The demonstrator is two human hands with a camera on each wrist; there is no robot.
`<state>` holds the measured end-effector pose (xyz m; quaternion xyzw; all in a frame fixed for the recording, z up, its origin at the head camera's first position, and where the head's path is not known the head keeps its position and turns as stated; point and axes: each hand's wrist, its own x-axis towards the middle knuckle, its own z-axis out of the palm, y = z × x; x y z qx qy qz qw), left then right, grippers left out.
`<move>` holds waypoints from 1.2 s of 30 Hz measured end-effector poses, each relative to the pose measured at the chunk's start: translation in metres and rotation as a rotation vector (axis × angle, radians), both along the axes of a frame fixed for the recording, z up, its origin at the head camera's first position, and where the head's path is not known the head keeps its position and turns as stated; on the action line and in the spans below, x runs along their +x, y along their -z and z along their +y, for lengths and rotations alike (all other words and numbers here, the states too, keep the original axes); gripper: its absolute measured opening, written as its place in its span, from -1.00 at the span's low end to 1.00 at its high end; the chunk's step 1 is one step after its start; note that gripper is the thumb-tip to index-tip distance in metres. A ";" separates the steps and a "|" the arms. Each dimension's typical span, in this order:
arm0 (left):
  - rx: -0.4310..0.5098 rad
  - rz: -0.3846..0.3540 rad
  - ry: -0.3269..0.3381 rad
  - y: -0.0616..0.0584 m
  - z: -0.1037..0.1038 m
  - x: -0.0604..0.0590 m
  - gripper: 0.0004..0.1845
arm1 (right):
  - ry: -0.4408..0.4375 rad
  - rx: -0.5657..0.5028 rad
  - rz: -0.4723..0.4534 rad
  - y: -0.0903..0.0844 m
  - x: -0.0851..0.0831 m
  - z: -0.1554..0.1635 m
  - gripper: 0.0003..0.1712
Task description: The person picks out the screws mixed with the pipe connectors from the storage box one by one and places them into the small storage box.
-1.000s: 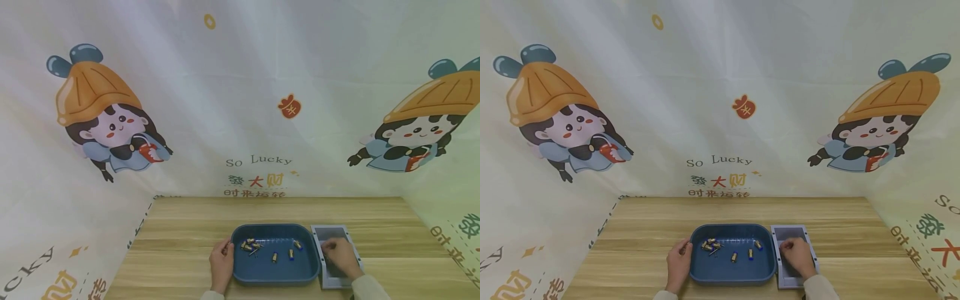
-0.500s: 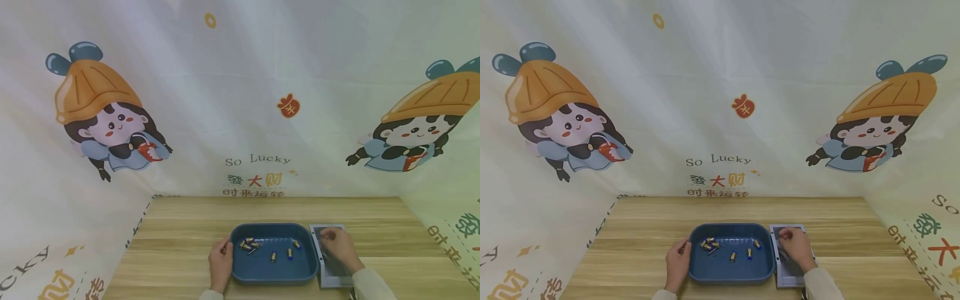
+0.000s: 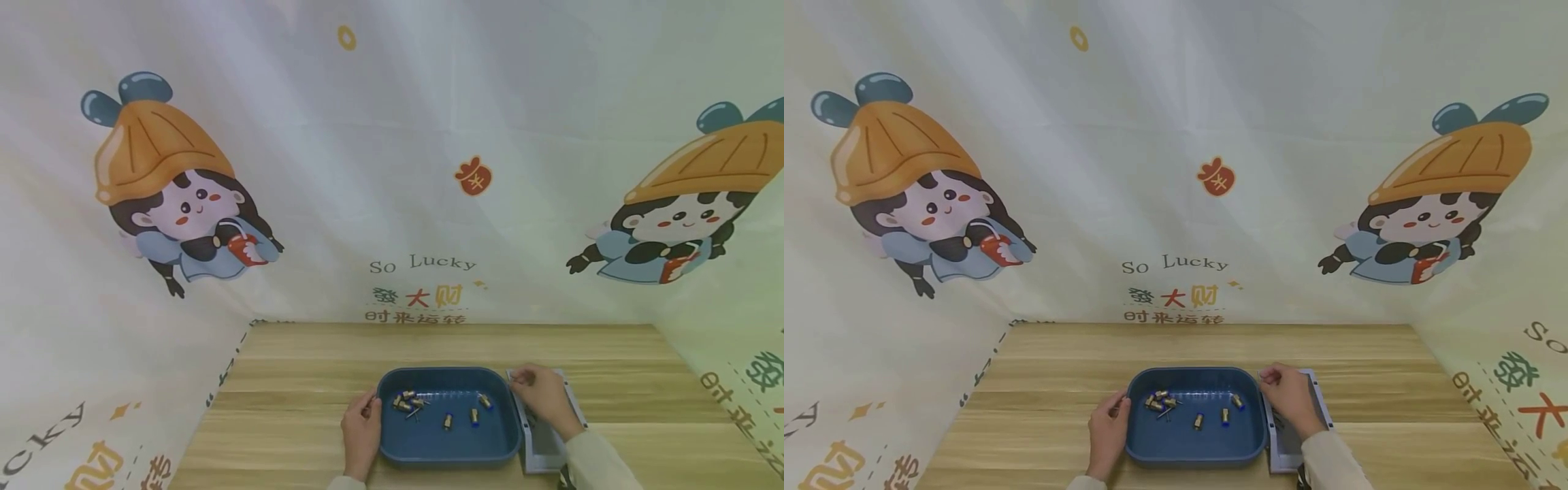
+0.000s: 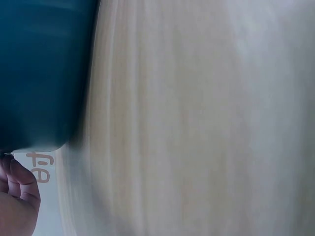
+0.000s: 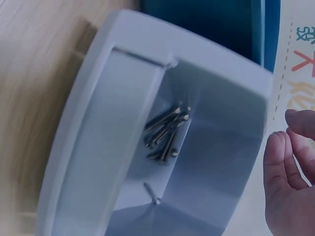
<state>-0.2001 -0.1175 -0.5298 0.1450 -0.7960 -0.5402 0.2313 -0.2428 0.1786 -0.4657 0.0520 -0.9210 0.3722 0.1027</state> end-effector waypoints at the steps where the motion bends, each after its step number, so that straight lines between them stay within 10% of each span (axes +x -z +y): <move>1: 0.000 0.002 -0.001 0.000 0.000 0.000 -0.79 | -0.001 -0.001 0.002 0.000 0.000 -0.002 -0.88; 36: 0.033 -0.006 -0.008 0.001 0.001 0.000 -0.80 | -0.089 -0.098 -0.029 0.023 -0.007 -0.065 -0.89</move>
